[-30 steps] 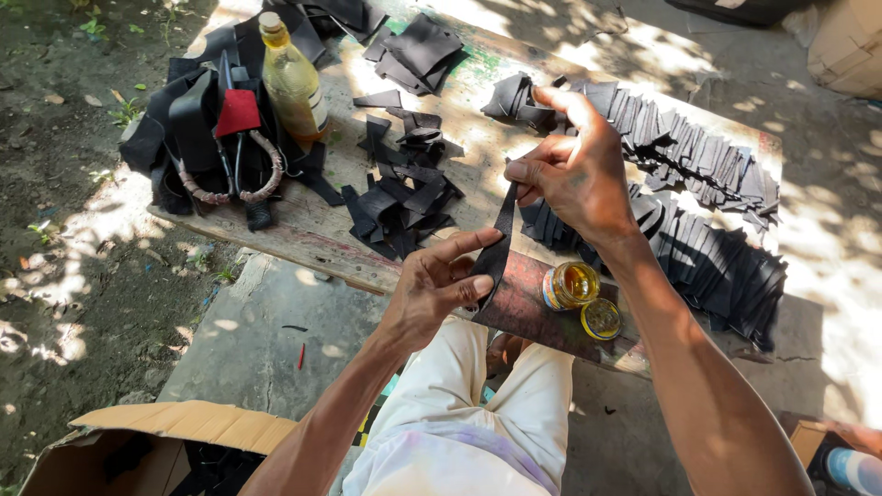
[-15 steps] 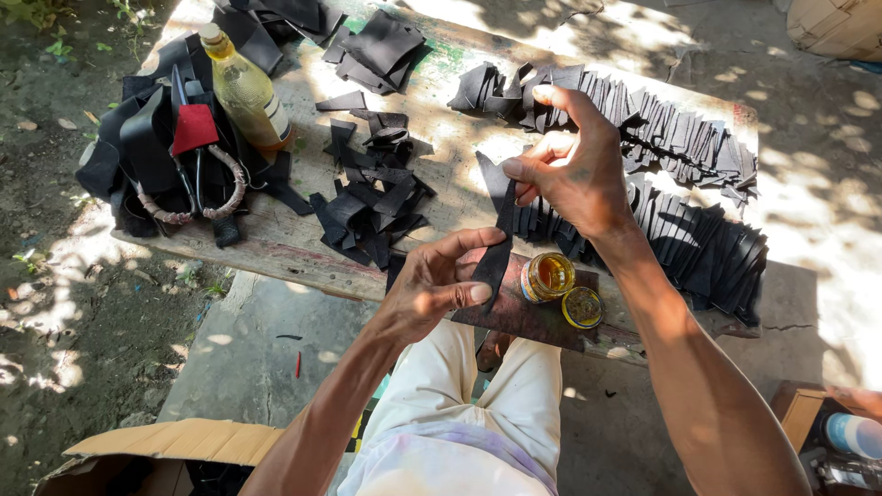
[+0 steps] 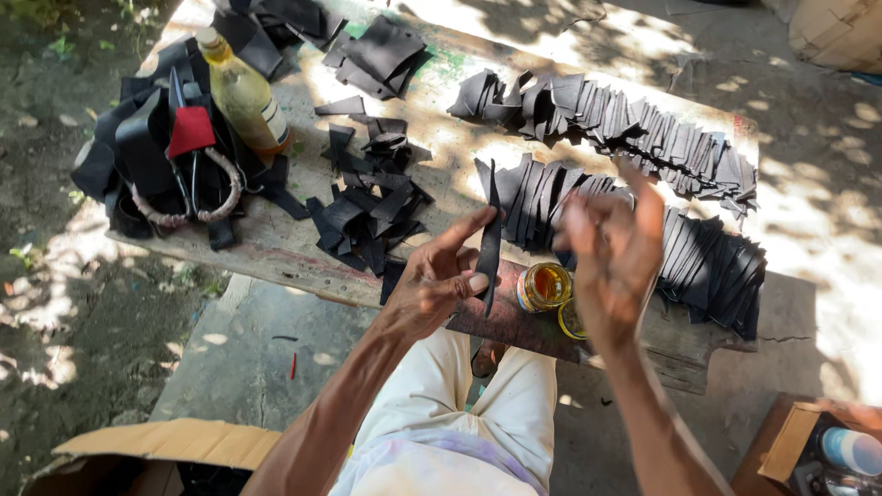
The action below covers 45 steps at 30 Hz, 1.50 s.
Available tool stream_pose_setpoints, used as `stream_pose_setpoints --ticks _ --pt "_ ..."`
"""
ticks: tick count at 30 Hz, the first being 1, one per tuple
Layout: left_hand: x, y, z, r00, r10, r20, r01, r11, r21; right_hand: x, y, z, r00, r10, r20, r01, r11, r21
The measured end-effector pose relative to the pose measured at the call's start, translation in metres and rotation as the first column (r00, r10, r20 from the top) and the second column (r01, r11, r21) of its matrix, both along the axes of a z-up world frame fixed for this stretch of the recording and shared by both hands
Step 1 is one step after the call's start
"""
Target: The person applies adhesive from a small container to black leather strips using a small stick and then presses the strips onto larger leather pieces on a wooden work surface.
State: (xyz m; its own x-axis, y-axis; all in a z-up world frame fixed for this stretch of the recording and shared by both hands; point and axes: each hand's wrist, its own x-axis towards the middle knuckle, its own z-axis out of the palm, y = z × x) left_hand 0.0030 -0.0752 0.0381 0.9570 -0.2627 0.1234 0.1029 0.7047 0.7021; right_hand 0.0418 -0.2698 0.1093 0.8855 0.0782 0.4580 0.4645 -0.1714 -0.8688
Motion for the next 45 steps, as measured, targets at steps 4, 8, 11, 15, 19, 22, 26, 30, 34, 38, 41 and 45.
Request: stream_pose_setpoints --ticks 4,8,11,15,19,22,26,30,34,38,41,45 --pt "0.001 -0.001 -0.006 1.0 0.016 0.003 -0.016 1.0 0.002 -0.06 0.018 -0.032 0.996 0.047 -0.08 -0.051 0.997 -0.052" --pt "0.003 -0.001 -0.003 0.992 0.107 0.073 -0.119 0.977 0.175 -0.073 0.025 -0.037 0.973 0.037 -0.229 -0.044 0.999 -0.027" --pt "-0.002 0.002 0.001 0.987 0.105 0.118 -0.127 0.973 0.193 -0.073 0.017 -0.039 0.906 0.175 -0.384 -0.097 0.972 0.214" --pt "-0.005 0.005 0.005 0.98 0.069 0.185 -0.118 0.957 0.263 -0.071 0.001 -0.05 0.771 0.407 -0.49 -0.119 0.847 0.518" --pt "-0.002 0.001 0.003 0.972 0.113 0.208 -0.171 0.941 0.291 -0.064 -0.008 -0.06 0.737 0.455 -0.5 -0.135 0.824 0.551" --pt "0.0 -0.003 0.001 0.966 0.183 0.185 -0.235 0.916 0.325 -0.061 -0.01 -0.06 0.785 0.4 -0.473 -0.16 0.869 0.469" --pt "-0.003 -0.008 0.002 0.96 0.243 0.139 -0.28 0.867 0.412 -0.07 -0.004 -0.059 0.872 0.239 -0.427 -0.132 0.955 0.265" --pt "-0.011 -0.011 0.002 0.954 0.247 0.171 -0.296 0.872 0.391 -0.08 0.002 -0.06 0.887 0.217 -0.408 -0.118 0.96 0.254" --pt "-0.013 -0.014 -0.002 0.975 0.158 0.157 -0.209 0.897 0.39 -0.08 -0.005 -0.056 0.889 0.187 -0.418 -0.123 0.977 0.176" --pt "-0.012 -0.015 -0.006 0.971 0.14 0.192 -0.202 0.911 0.358 -0.073 -0.012 -0.055 0.819 0.291 -0.494 -0.146 0.939 0.31" --pt "-0.012 -0.019 -0.006 0.971 0.135 0.198 -0.196 0.922 0.334 -0.074 -0.013 -0.055 0.811 0.295 -0.504 -0.15 0.939 0.308" --pt "-0.01 -0.017 -0.007 0.981 0.121 0.149 -0.161 0.942 0.296 -0.068 -0.02 -0.052 0.827 0.25 -0.503 -0.213 0.968 0.131"
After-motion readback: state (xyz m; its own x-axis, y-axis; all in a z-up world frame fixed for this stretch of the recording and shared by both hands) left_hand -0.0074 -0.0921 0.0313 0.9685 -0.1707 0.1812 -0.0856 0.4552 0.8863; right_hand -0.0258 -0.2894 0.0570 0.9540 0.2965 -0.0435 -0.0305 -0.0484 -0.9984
